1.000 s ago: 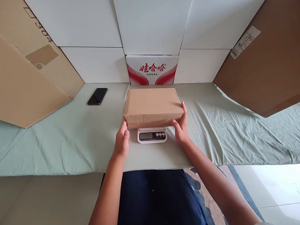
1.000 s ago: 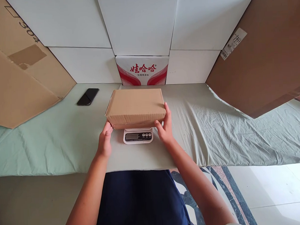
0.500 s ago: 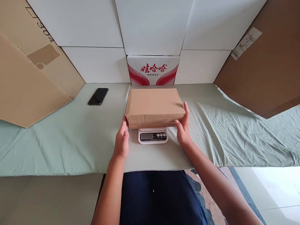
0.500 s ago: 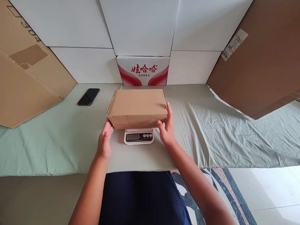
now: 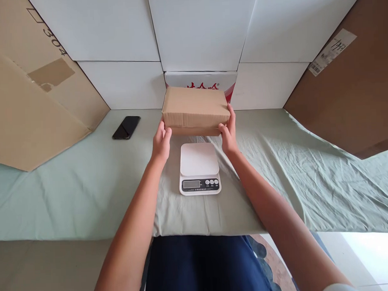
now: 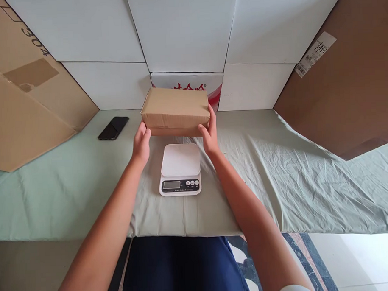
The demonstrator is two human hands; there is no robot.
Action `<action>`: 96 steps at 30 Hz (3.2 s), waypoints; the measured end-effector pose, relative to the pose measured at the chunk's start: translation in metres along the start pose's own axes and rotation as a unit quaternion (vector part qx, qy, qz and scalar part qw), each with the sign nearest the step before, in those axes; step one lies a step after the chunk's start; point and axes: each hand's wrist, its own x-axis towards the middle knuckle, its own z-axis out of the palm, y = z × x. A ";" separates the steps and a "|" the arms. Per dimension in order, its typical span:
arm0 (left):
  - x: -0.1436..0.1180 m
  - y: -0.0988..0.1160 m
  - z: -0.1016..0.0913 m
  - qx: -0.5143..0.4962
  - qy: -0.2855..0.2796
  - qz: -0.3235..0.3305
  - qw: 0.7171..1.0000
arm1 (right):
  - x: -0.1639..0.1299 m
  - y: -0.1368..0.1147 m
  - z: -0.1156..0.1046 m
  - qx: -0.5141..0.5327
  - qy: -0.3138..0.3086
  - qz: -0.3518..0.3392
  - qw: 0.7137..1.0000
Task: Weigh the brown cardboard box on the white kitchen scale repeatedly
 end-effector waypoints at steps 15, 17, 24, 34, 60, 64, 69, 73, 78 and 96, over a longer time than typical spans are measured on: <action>-0.013 -0.026 0.004 -0.021 -0.008 -0.097 0.995 | -0.011 0.031 0.001 0.020 0.016 0.072 0.997; -0.014 -0.027 0.004 -0.013 -0.006 -0.098 0.995 | -0.013 0.034 0.002 0.025 0.019 0.059 0.998; -0.016 -0.036 0.001 -0.022 -0.009 -0.088 0.996 | -0.021 0.041 0.001 0.006 0.063 0.055 0.996; -0.017 -0.038 0.001 -0.047 0.002 -0.113 0.993 | -0.019 0.045 0.002 0.025 0.043 0.068 0.996; -0.019 -0.036 -0.002 -0.065 -0.017 -0.110 0.992 | -0.020 0.032 0.000 -0.009 -0.003 0.064 0.998; -0.019 -0.035 -0.001 -0.075 -0.006 -0.112 0.991 | -0.021 0.033 -0.001 -0.012 -0.003 0.054 0.998; -0.018 -0.034 0.000 -0.082 -0.019 -0.109 0.990 | -0.021 0.036 -0.001 0.012 0.002 0.046 0.999; -0.018 -0.031 0.000 -0.087 -0.006 -0.089 0.992 | -0.021 0.034 0.000 0.019 0.000 0.020 1.000; -0.029 -0.015 0.000 -0.090 -0.003 -0.025 0.996 | -0.025 0.018 -0.002 -0.004 0.000 -0.030 1.000; -0.132 0.032 -0.009 -0.042 0.041 0.003 0.998 | -0.121 -0.031 -0.047 -0.004 -0.012 -0.009 1.000</action>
